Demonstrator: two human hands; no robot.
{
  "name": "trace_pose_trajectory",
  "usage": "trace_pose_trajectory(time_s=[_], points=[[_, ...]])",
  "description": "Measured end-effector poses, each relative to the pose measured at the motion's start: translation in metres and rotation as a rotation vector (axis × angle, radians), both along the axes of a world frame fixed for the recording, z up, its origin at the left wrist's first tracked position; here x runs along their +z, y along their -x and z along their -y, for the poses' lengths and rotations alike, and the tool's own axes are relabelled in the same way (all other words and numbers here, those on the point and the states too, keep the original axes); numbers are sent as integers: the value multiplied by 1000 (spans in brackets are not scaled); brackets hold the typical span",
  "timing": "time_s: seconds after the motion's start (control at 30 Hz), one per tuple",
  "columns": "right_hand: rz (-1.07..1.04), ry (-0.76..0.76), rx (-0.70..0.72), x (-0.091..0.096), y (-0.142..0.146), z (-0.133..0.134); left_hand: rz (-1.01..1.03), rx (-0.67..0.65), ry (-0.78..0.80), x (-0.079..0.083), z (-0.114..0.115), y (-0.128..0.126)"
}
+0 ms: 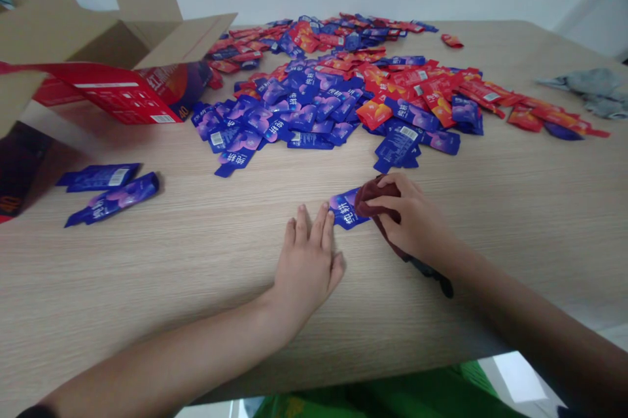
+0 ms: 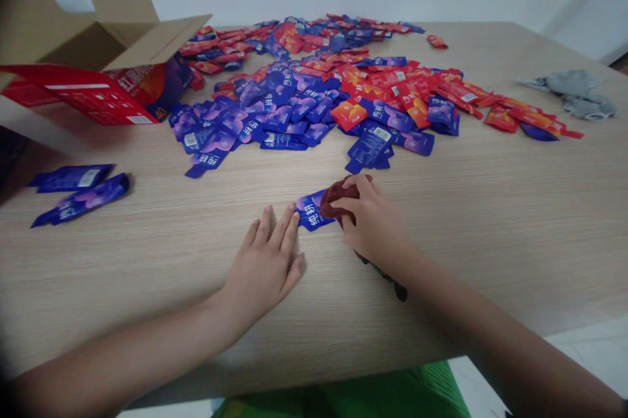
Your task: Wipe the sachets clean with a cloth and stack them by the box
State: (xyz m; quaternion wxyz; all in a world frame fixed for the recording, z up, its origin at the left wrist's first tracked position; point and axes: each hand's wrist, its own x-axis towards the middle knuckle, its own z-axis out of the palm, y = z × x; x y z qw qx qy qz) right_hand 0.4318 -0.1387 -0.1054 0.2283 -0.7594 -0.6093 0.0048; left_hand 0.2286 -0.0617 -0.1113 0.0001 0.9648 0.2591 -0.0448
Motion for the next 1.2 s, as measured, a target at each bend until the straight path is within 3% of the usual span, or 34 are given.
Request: trace_pose_trajectory(time_s=[0.27,0.43,0.57,0.67,0.77,1.2], points=[[-41,68,-112,-5,-19,15,-19,11,7,2,1,0],[-32,146,-30,20,-33,7,6,14,0,1,1,0],[1,38,48,38,-8,-16,27,5,-13,-1,1,0],[37,54,112,30,21,-29,32,5,-13,-1,0,1],[63,90,93,15,32,-33,31,6,-7,0,0,1],[112,132,-118,4,-25,-17,18,4,2,0,1,1]])
